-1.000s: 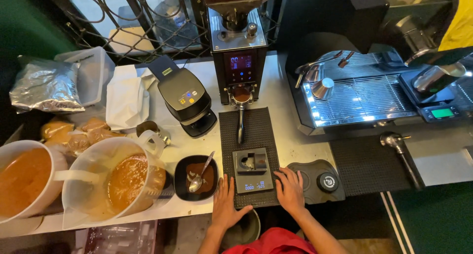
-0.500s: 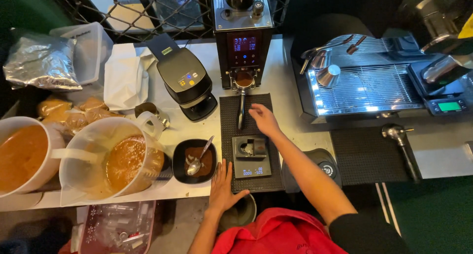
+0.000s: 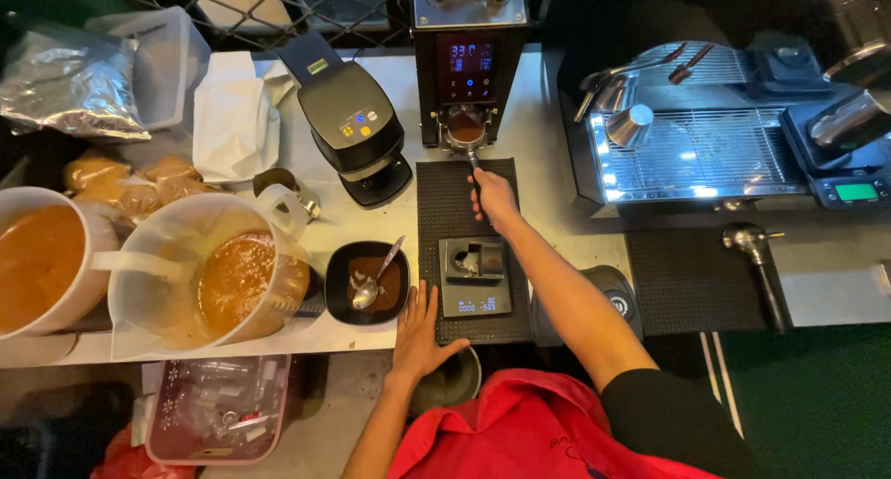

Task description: The person prepares an espresso by grinding coffee beans into a portafilter, tamping the grounds, and adding a spoonful of powder from a bowl. They then place the portafilter into the espresso machine to brew the shot.

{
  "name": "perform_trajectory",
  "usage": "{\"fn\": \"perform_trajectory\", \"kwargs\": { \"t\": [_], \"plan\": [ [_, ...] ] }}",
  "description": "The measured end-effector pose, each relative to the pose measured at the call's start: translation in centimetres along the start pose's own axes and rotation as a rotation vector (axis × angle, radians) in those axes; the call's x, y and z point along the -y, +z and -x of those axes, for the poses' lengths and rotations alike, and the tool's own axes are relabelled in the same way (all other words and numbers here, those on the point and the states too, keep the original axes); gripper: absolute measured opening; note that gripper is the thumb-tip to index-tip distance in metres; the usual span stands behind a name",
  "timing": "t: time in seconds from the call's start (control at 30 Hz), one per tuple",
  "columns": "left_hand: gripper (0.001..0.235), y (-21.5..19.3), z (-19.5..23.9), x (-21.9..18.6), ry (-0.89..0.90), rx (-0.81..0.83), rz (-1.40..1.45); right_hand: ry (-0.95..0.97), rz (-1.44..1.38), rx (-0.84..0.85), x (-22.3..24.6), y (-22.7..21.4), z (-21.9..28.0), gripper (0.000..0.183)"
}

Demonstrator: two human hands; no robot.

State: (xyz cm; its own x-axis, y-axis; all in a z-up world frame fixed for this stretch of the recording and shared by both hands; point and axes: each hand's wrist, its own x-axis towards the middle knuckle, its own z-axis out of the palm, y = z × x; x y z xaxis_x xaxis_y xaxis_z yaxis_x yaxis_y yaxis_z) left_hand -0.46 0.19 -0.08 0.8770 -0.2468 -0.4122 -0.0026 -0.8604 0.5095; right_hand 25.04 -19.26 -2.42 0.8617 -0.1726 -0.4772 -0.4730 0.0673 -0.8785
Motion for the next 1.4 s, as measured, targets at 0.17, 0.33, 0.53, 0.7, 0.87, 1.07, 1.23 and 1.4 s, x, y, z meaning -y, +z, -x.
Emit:
{"fn": "perform_trajectory", "kwargs": {
  "t": [0.17,0.33,0.53,0.7,0.87,1.07,1.23,1.4],
  "plan": [
    [0.125,0.5,-0.2,0.3,0.014,-0.037,0.016,-0.052,0.116,0.155,-0.3,-5.1,3.9,0.034],
    [0.125,1.1,-0.4,0.8,0.026,-0.047,0.018,-0.055,0.32,0.29,3.7,-10.7,11.9,0.034],
    [0.124,0.9,-0.4,0.6,0.022,-0.035,0.007,-0.011,0.652,0.607,6.0,-13.0,13.7,0.035],
    [0.125,0.8,-0.4,0.4,0.019,-0.042,0.004,0.022,0.796,0.761,4.6,-12.6,10.5,0.04],
    [0.126,1.8,-0.7,1.1,0.028,-0.069,-0.004,-0.125,1.142,0.565,6.8,-11.8,11.0,0.047],
    [0.127,1.8,-0.9,1.1,0.055,-0.114,0.0,-0.952,0.853,-0.1,-0.7,-15.5,14.2,0.006],
    [0.128,2.1,-0.8,1.3,0.05,-0.109,0.007,-0.862,0.941,-0.045,-10.5,-16.4,18.1,0.016],
    [0.128,2.4,-1.1,1.7,0.064,-0.126,-0.002,-0.71,1.127,0.117,-13.3,-15.1,21.4,0.048]
  ]
}}
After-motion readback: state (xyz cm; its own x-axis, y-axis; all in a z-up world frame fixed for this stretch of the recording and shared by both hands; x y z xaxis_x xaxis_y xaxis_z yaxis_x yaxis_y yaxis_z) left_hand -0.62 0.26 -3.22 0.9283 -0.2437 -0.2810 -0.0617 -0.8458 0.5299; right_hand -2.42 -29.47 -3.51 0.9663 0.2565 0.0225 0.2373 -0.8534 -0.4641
